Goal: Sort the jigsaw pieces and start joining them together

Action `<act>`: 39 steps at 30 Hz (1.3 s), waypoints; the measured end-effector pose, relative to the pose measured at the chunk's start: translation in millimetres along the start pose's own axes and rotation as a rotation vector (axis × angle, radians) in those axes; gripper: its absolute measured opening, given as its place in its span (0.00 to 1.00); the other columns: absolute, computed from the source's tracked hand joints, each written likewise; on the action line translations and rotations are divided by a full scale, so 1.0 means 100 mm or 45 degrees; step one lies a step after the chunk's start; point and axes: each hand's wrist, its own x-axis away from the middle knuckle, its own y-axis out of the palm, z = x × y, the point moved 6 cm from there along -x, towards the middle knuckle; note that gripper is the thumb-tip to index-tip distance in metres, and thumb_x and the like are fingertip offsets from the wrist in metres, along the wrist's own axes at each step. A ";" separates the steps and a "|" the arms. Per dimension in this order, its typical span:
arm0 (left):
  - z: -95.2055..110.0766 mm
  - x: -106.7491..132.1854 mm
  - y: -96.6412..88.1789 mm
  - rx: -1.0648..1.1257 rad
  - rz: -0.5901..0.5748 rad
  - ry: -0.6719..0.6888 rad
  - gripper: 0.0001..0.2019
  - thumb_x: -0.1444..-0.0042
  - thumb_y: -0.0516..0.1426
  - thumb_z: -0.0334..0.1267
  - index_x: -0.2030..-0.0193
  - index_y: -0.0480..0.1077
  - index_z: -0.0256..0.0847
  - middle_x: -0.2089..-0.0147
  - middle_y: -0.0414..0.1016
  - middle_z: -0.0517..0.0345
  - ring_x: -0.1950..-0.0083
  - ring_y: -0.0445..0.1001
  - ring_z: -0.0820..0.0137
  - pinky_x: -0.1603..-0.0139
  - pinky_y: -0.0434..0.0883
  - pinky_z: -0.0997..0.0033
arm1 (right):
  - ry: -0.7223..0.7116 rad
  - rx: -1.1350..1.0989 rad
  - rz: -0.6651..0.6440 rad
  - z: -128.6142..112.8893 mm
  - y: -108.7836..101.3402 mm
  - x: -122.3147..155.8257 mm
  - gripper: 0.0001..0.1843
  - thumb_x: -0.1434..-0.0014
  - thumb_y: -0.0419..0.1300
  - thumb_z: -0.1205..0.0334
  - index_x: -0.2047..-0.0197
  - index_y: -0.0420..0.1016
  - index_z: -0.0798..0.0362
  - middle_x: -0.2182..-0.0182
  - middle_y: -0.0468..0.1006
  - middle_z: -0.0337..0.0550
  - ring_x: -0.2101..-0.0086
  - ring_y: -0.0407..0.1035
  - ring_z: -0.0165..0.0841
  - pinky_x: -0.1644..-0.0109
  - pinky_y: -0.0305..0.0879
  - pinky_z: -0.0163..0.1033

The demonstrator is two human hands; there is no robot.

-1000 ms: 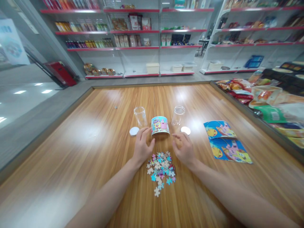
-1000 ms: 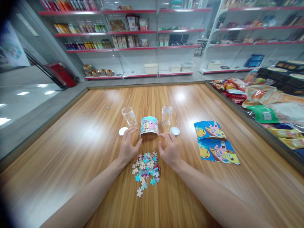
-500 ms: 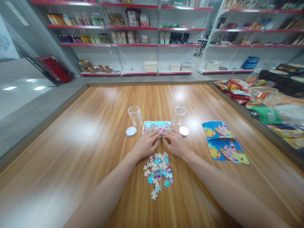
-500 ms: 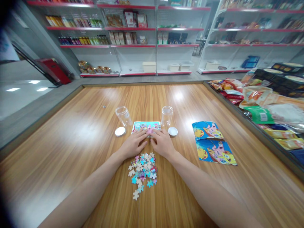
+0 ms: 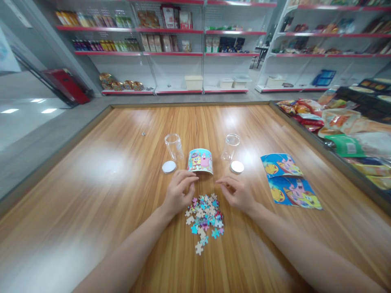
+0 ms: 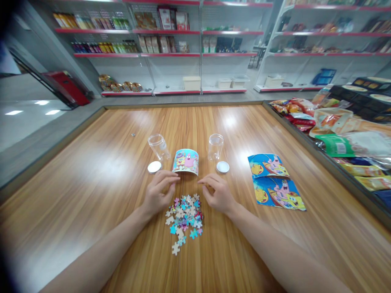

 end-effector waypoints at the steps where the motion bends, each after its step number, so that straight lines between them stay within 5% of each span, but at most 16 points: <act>1: 0.05 0.04 -0.03 0.023 -0.027 0.000 0.12 0.39 0.55 0.27 0.50 0.73 0.40 0.53 0.75 0.47 0.48 0.74 0.61 0.48 0.75 0.56 | -0.026 -0.025 -0.077 -0.05 0.02 0.04 0.11 0.36 0.56 0.70 0.53 0.76 0.52 0.61 0.79 0.46 0.60 0.74 0.35 0.56 0.72 0.41; 3: 0.16 0.09 -0.04 0.105 -0.168 0.028 0.11 0.39 0.56 0.30 0.50 0.74 0.41 0.56 0.74 0.49 0.54 0.74 0.65 0.54 0.75 0.63 | -0.067 -0.056 -0.221 -0.14 0.08 0.10 0.11 0.37 0.59 0.68 0.53 0.77 0.52 0.63 0.78 0.45 0.63 0.73 0.34 0.59 0.72 0.39; 7: 0.27 0.12 0.15 0.163 -0.661 0.094 0.14 0.39 0.59 0.43 0.50 0.74 0.40 0.55 0.72 0.48 0.54 0.71 0.63 0.53 0.70 0.60 | -0.102 -0.061 -0.384 -0.19 0.22 0.07 0.09 0.39 0.61 0.65 0.54 0.79 0.52 0.64 0.76 0.46 0.65 0.70 0.35 0.61 0.68 0.40; 11: 0.25 0.07 0.22 0.142 -0.803 0.085 0.13 0.39 0.59 0.46 0.54 0.74 0.40 0.56 0.72 0.50 0.55 0.70 0.63 0.54 0.65 0.61 | -0.129 -0.050 -0.463 -0.18 0.27 0.02 0.07 0.39 0.60 0.65 0.58 0.79 0.52 0.67 0.74 0.44 0.66 0.69 0.34 0.62 0.64 0.40; 21: 0.35 0.33 0.01 0.359 -0.922 0.092 0.11 0.38 0.59 0.40 0.51 0.73 0.41 0.63 0.74 0.53 0.60 0.70 0.65 0.56 0.64 0.61 | -0.297 -0.150 -0.609 -0.39 0.27 0.16 0.07 0.43 0.60 0.67 0.62 0.79 0.50 0.71 0.76 0.41 0.69 0.69 0.34 0.63 0.60 0.42; 27: 0.19 0.23 -0.02 0.454 -0.703 -0.095 0.12 0.37 0.59 0.39 0.48 0.73 0.38 0.61 0.72 0.51 0.63 0.70 0.69 0.63 0.68 0.68 | -0.325 -0.228 -0.554 -0.44 0.32 0.15 0.05 0.40 0.60 0.65 0.63 0.78 0.50 0.75 0.76 0.38 0.72 0.70 0.31 0.65 0.62 0.40; 35: 0.12 0.19 0.12 0.299 -0.630 -0.133 0.08 0.35 0.57 0.38 0.55 0.76 0.38 0.61 0.72 0.52 0.63 0.72 0.70 0.61 0.70 0.69 | -0.106 -0.038 -0.264 -0.14 0.24 0.07 0.08 0.33 0.57 0.65 0.62 0.78 0.53 0.73 0.74 0.43 0.69 0.66 0.34 0.64 0.63 0.40; 39: 0.10 0.16 0.11 0.308 -0.603 -0.130 0.10 0.36 0.58 0.39 0.52 0.76 0.39 0.59 0.72 0.51 0.61 0.73 0.69 0.59 0.71 0.68 | -0.091 0.021 -0.272 -0.05 0.24 0.06 0.09 0.35 0.57 0.67 0.60 0.80 0.52 0.69 0.74 0.44 0.65 0.68 0.35 0.61 0.65 0.41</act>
